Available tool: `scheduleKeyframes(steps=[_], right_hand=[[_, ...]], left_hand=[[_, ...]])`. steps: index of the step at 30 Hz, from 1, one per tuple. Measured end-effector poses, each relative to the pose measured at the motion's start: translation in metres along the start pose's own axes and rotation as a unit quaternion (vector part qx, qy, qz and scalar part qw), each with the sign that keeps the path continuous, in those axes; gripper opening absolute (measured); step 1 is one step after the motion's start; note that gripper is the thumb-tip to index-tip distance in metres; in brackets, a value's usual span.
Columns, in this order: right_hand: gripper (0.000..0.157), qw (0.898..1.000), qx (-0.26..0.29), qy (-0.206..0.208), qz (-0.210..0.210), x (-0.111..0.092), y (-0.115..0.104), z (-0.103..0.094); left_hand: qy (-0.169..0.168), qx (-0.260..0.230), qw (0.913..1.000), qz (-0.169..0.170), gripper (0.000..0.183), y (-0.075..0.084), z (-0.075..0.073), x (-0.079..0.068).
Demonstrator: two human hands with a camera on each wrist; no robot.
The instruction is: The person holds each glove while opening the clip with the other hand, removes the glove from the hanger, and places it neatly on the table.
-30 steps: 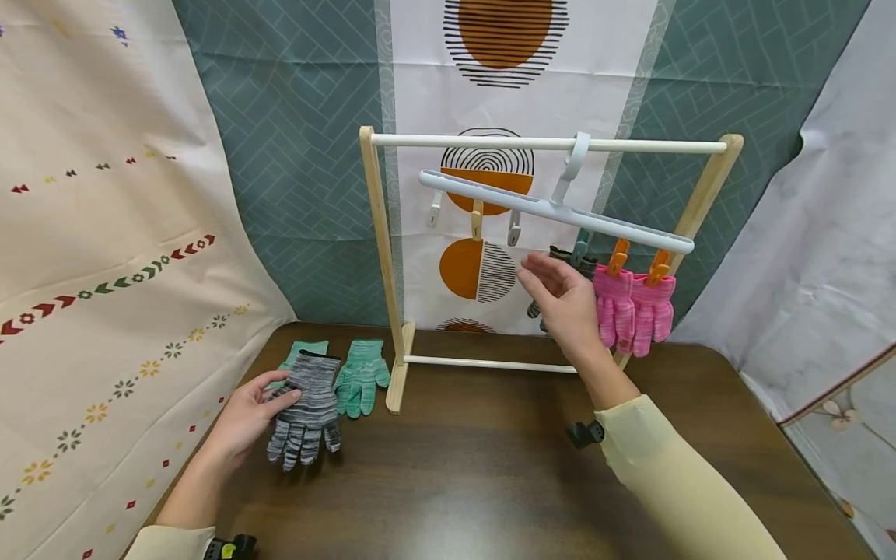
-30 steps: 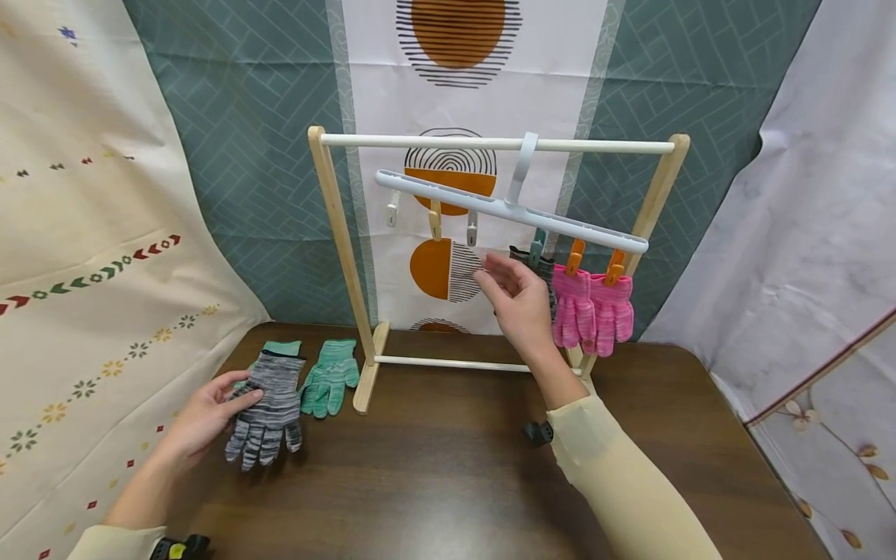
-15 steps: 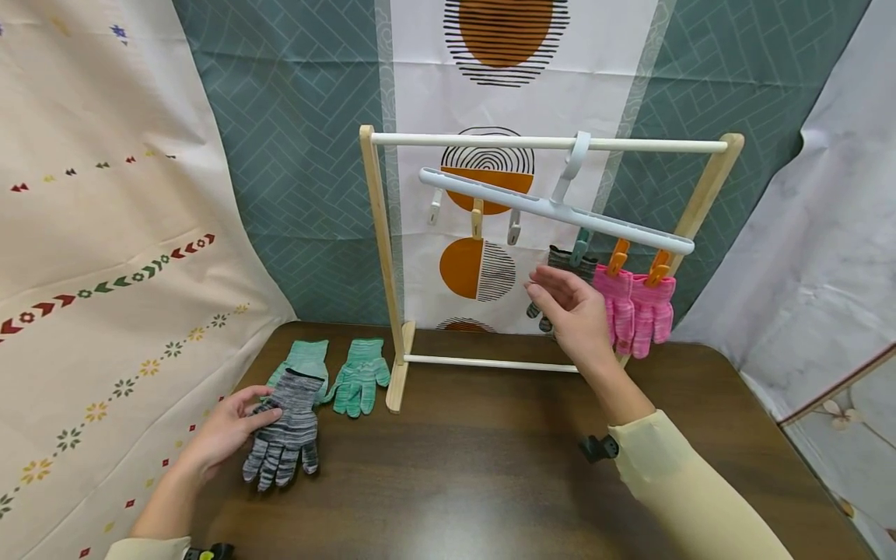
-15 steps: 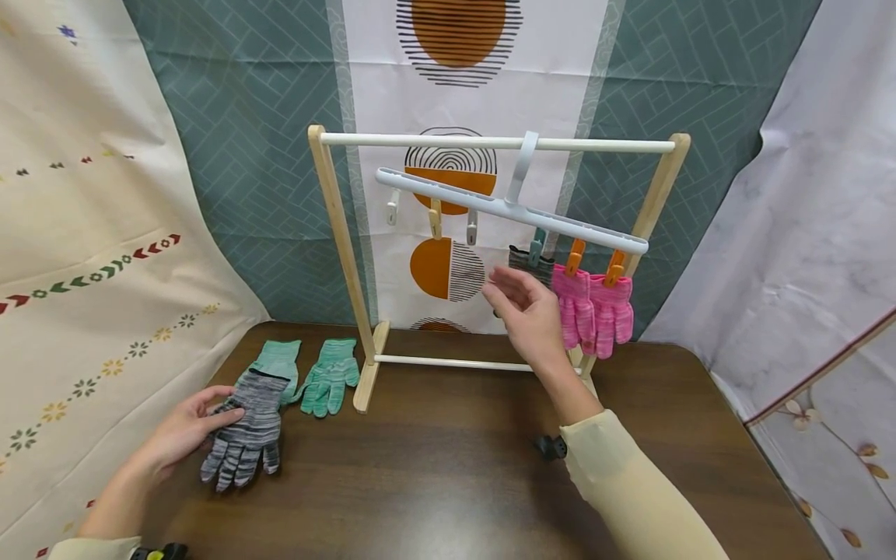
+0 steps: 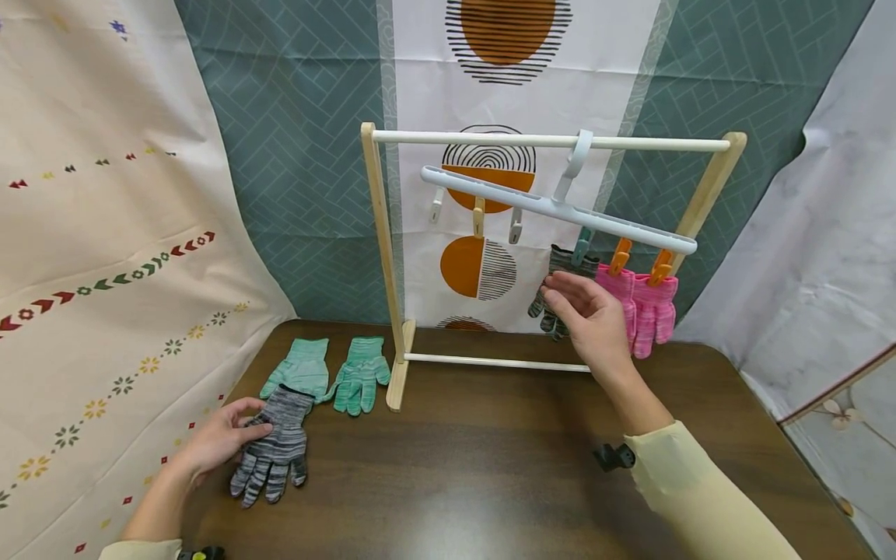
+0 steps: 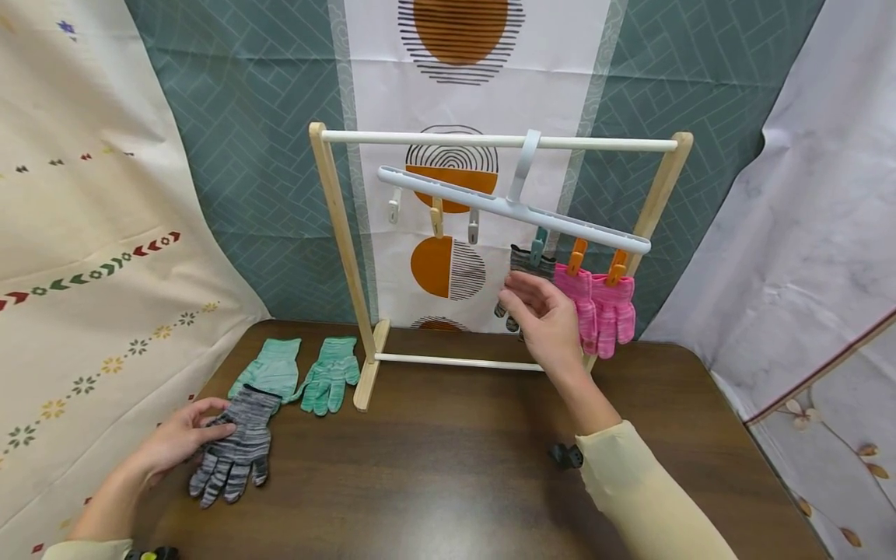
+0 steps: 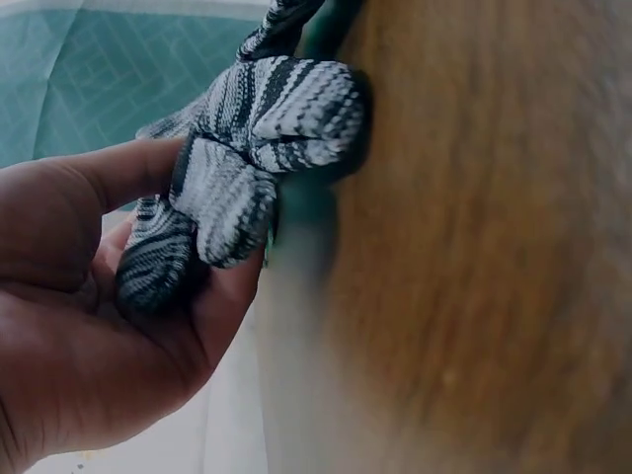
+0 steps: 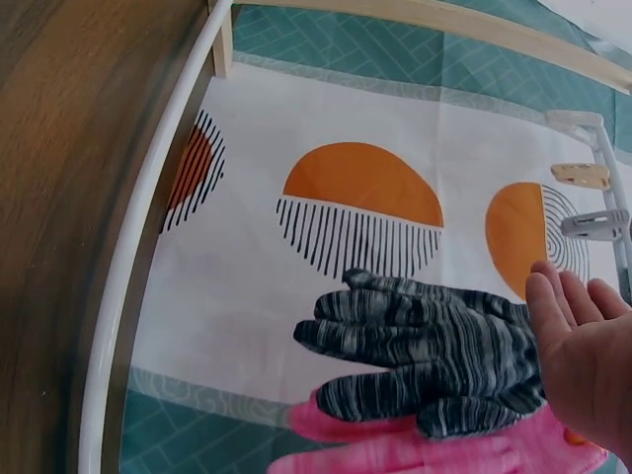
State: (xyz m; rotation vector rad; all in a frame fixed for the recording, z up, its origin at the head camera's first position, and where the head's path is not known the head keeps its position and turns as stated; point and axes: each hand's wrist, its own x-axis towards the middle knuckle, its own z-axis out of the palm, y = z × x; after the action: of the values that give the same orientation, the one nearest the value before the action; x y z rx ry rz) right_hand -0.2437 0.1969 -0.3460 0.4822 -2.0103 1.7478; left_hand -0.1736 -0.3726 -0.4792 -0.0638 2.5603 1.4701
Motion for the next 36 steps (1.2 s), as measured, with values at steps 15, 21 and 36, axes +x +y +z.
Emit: scheduleKeyframes(steps=[15, 21, 36], right_hand=[[0.038, 0.999, -0.032, 0.018, -0.019, -0.010, 0.000, -0.016], [0.037, 0.998, -0.043, 0.028, -0.028, -0.013, -0.003, -0.023], [0.037, 0.997, -0.043, 0.045, -0.040, -0.015, -0.005, -0.033]], left_hand=[[0.015, 0.142, 0.9896, 0.013, 0.045, 0.001, -0.004, -0.002], [0.039, 0.179, 0.9831, 0.012, 0.043, 0.003, -0.004, -0.003], [0.100, 0.190, 0.9754, 0.049, 0.062, 0.002, -0.006, -0.004]])
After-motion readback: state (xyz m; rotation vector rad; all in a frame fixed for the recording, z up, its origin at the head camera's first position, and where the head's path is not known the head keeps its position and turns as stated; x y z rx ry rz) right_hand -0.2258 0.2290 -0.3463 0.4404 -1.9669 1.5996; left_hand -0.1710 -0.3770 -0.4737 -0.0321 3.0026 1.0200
